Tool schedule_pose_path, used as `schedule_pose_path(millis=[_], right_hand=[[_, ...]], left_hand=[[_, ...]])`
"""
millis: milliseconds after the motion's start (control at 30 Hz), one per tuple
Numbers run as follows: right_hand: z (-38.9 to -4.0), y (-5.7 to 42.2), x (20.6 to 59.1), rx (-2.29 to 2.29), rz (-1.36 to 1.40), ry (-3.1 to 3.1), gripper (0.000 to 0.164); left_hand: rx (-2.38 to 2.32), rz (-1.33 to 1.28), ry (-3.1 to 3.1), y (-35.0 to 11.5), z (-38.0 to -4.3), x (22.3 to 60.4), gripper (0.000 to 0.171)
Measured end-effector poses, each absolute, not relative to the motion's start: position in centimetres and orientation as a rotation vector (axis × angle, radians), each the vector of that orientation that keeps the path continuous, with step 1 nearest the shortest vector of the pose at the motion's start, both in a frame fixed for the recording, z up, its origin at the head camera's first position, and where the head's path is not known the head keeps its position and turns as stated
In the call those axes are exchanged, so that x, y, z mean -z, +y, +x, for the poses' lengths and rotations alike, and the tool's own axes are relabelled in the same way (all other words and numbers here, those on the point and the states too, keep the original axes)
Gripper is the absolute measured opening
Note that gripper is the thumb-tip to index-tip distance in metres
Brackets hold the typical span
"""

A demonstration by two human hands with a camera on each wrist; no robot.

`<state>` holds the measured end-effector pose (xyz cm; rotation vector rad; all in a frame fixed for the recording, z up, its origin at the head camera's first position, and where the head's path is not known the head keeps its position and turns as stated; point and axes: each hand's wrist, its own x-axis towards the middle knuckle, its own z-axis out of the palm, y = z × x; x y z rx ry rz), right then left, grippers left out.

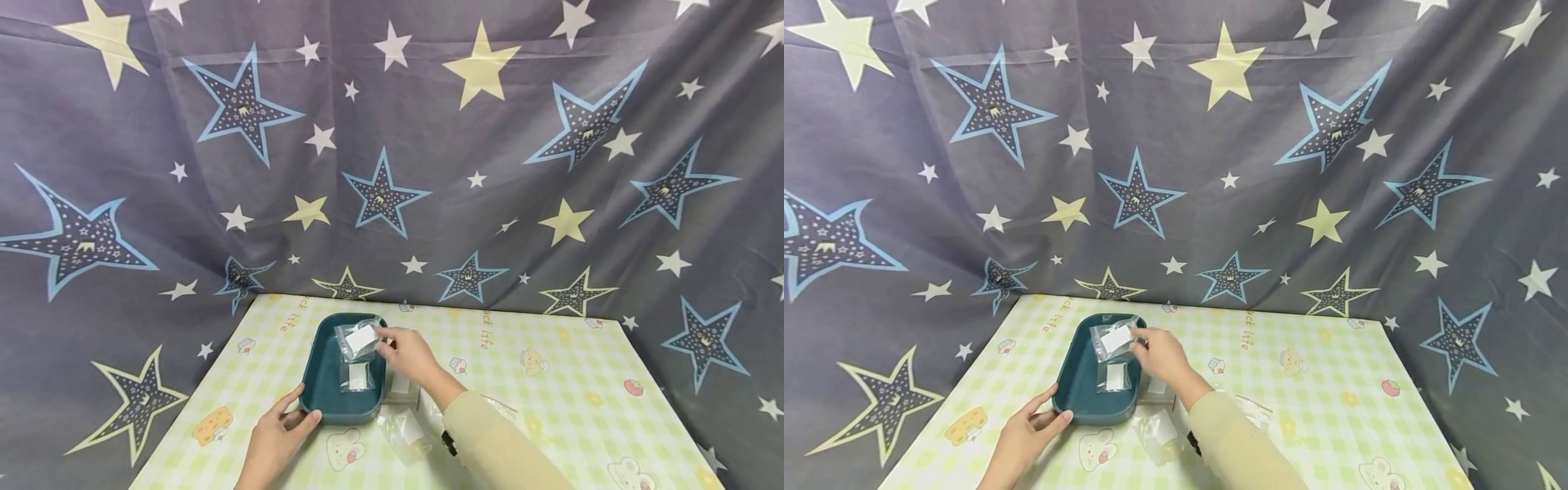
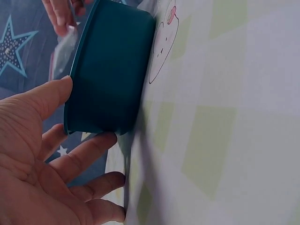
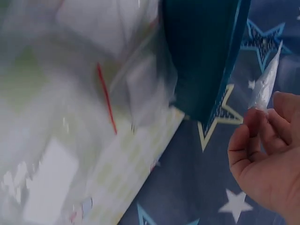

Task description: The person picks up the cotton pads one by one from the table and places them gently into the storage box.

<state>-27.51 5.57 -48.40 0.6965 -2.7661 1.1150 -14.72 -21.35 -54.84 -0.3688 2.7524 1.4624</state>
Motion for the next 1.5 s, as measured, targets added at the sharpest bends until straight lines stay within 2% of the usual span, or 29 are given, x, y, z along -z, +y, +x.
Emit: schedule_pose_path(millis=[133,300,567,867,1133,1500], right_hand=[[-26.1,4.2,49.2,-1.025,0.779,-2.82,0.037],[-23.9,3.4,50.3,-0.704,0.891,-2.848,0.035],[-22.4,2.5,49.5,-0.359,0.978,-2.877,0.041],[-21.5,3.4,48.1,-0.399,1.088,-2.869,0.034],[-21.2,7.9,47.3,-0.722,1.083,-2.845,0.031],[-21.7,19.9,48.6,-0.836,0.709,-2.856,0.031]], left_hand=[[-1.453,-0.382,2.75,-21.4,-14.7,55.0,0.082],[-1.431,-0.438,2.74,-21.1,-14.3,55.4,0.082],[-1.45,-0.433,2.739,-21.4,-14.5,55.4,0.083],[-1.446,-0.438,2.743,-21.5,-14.7,55.3,0.084],[-1.408,-0.475,2.733,-21.4,-14.7,55.1,0.084],[-1.445,-0.431,2.718,-20.8,-14.9,54.6,0.085]])
